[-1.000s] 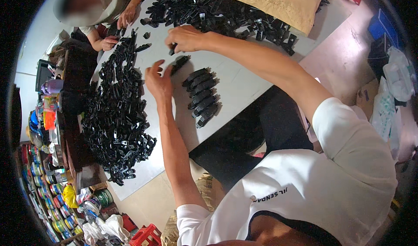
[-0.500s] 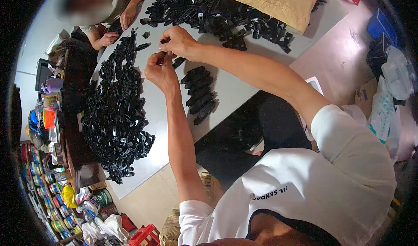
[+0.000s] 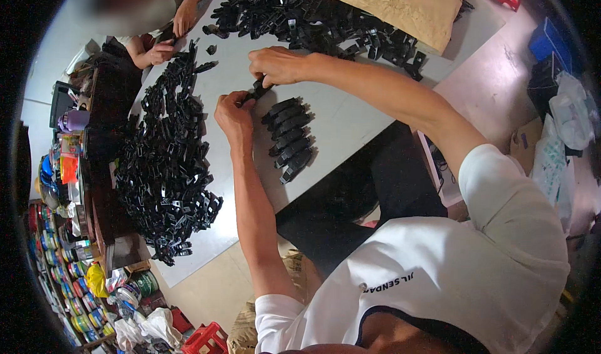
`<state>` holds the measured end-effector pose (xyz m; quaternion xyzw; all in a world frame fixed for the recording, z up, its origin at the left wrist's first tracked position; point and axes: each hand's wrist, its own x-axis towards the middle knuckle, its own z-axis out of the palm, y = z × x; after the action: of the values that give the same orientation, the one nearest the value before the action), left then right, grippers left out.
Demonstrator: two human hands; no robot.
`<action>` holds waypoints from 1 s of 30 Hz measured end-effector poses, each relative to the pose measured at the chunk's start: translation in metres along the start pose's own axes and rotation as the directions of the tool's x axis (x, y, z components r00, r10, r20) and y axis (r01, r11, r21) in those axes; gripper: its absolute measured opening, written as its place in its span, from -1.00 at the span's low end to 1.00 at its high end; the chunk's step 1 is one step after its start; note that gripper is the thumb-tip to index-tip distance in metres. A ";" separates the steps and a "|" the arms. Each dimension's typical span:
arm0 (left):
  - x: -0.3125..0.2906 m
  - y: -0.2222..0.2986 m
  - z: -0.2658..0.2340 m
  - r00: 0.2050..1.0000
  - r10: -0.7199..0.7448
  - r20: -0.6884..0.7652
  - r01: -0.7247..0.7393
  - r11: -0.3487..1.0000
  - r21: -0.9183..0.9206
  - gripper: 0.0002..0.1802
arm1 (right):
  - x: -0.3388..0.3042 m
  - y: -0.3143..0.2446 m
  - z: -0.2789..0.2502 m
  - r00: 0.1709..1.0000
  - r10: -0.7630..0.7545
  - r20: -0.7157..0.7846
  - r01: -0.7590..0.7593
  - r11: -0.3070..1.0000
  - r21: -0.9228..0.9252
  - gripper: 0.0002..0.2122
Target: The person assembles plastic components by connecting small black plastic pieces together by hand and aligns the assembled pieces on the table.
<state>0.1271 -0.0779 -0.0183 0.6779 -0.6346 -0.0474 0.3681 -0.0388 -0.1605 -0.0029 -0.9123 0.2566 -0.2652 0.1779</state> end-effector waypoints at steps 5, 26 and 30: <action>0.005 -0.002 -0.001 0.998 -0.054 0.026 0.056 0.997 -0.057 -0.73 | 0.005 0.010 -0.003 0.998 -0.032 0.050 0.029 0.998 0.050 -0.81; -0.230 0.086 -0.051 0.538 -0.011 0.843 0.789 -0.346 -0.508 -0.29 | -0.064 -0.076 0.023 0.981 -0.094 0.171 0.092 0.996 0.016 -0.54; -0.232 0.079 -0.030 0.732 -0.114 0.672 0.380 -0.749 -0.542 -0.08 | -0.099 -0.105 0.035 0.994 -0.091 0.060 0.095 0.993 -0.065 -0.58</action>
<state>0.0333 0.1489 -0.0459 0.1398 0.0360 -0.7486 0.6471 -0.0518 -0.0137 -0.0214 -0.9359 0.2174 -0.2382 0.1415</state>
